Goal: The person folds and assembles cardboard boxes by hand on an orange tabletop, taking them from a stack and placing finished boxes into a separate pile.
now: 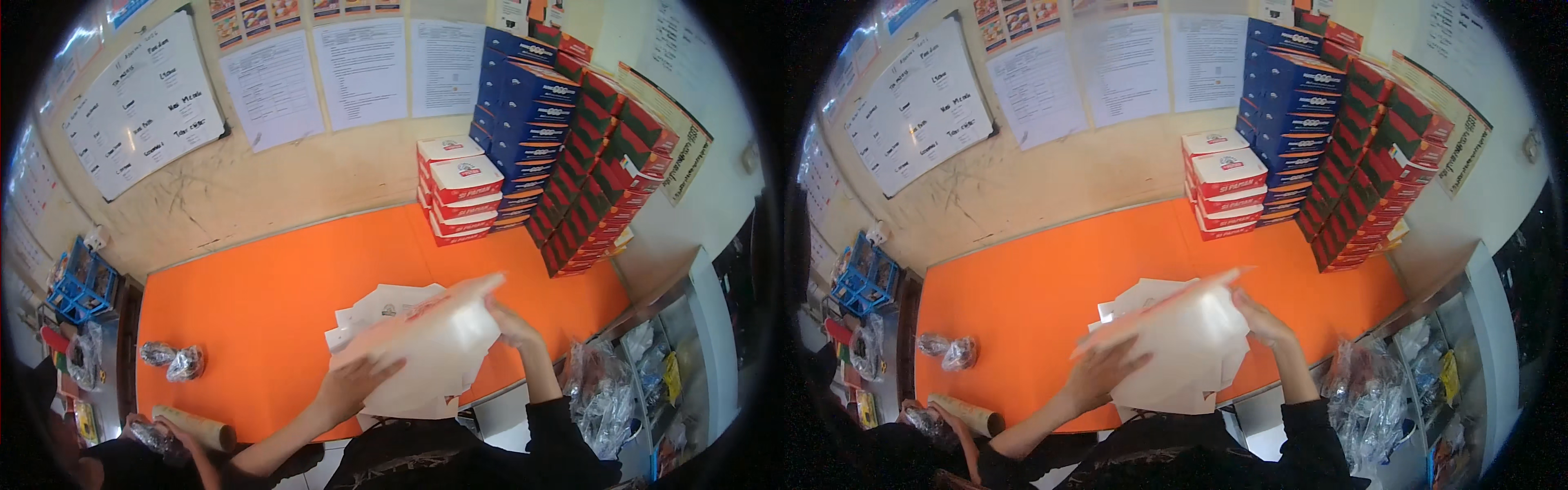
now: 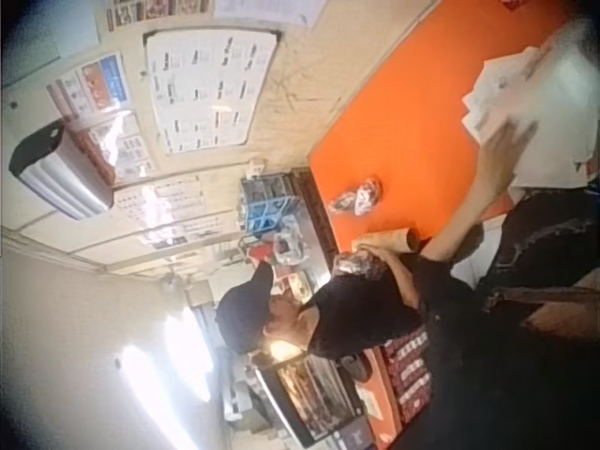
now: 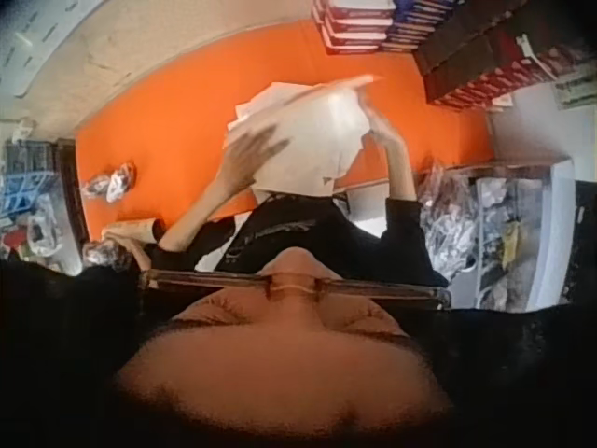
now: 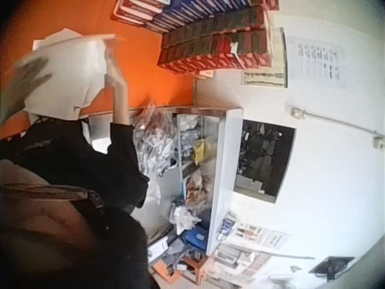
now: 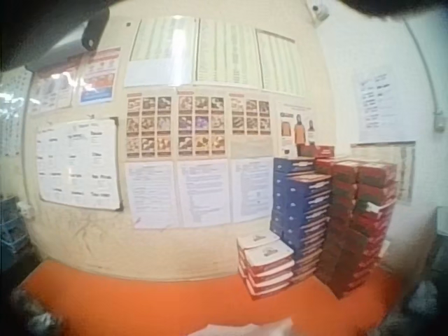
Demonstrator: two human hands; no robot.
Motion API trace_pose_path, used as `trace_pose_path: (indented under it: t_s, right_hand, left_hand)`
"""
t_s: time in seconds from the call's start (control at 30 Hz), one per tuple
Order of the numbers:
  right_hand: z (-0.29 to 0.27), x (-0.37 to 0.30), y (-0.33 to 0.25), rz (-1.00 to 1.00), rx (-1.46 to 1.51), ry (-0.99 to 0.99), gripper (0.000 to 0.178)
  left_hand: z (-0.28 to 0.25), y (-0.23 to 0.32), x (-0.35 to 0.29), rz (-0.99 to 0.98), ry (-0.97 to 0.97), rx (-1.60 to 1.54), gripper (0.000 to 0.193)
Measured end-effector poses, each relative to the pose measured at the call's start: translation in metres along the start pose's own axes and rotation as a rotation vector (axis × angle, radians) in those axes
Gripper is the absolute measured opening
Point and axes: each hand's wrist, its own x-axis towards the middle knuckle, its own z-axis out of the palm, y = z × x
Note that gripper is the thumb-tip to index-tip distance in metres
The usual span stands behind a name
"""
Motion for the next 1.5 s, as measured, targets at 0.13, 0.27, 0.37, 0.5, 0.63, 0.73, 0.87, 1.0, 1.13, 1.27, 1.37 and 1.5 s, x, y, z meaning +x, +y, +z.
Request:
trace_pose_path:
  t_s: [0.13, 0.27, 0.37, 0.5, 0.63, 0.73, 0.87, 1.0, 1.13, 1.27, 1.37, 1.5]
  right_hand:
    - [-0.052, 0.014, 0.084, 0.262, -0.387, -0.012, 0.042]
    - [0.045, -0.014, 0.034, -0.316, -0.273, -0.279, 0.027]
    - [0.061, -0.043, -0.007, -0.466, 0.044, -0.372, 0.019]
    - [0.074, -0.053, -0.05, -0.769, -0.166, -0.393, 0.013]
    - [0.091, -0.041, -0.069, -1.016, -0.882, -0.306, 0.011]
    - [0.095, -0.039, -0.071, -1.252, -0.929, -0.208, 0.011]
    - [0.086, -0.066, -0.021, -0.985, -0.517, 0.22, 0.01]
    - [0.141, -0.066, -0.002, -0.685, -0.555, 0.224, 0.007]
    - [0.105, -0.047, -0.011, -0.539, -0.508, 0.385, 0.007]
    - [0.116, -0.06, -0.022, -0.598, -0.312, 0.308, 0.007]
    - [0.134, -0.066, -0.028, -0.611, -0.651, 0.065, 0.007]
    - [0.133, -0.068, -0.04, -0.467, -0.451, 0.172, 0.011]
  left_hand:
    - [0.023, 0.004, -0.002, 0.107, 0.17, -0.294, 0.032]
    - [-0.008, 0.02, 0.016, -0.215, -0.14, -0.279, 0.02]
    - [0.0, 0.016, 0.014, -0.142, -0.173, -1.217, 0.031]
    - [-0.022, 0.025, 0.016, -0.172, -0.456, -1.325, 0.032]
    - [-0.032, 0.039, 0.027, -0.292, 0.028, -1.317, 0.02]
    - [-0.036, 0.046, 0.026, -0.204, 0.066, -1.369, 0.017]
    - [-0.015, 0.025, 0.031, -0.442, 0.628, -1.248, 0.017]
    - [-0.025, 0.043, 0.043, -0.522, 0.942, -1.492, 0.018]
    - [-0.029, 0.048, 0.039, -0.487, 1.092, -1.19, 0.02]
    - [-0.028, 0.053, 0.044, -0.505, 1.005, -0.82, 0.011]
    - [-0.045, 0.05, 0.037, -0.546, 0.941, -0.904, 0.009]
    - [-0.023, 0.061, 0.029, -0.466, 0.812, -0.955, 0.015]
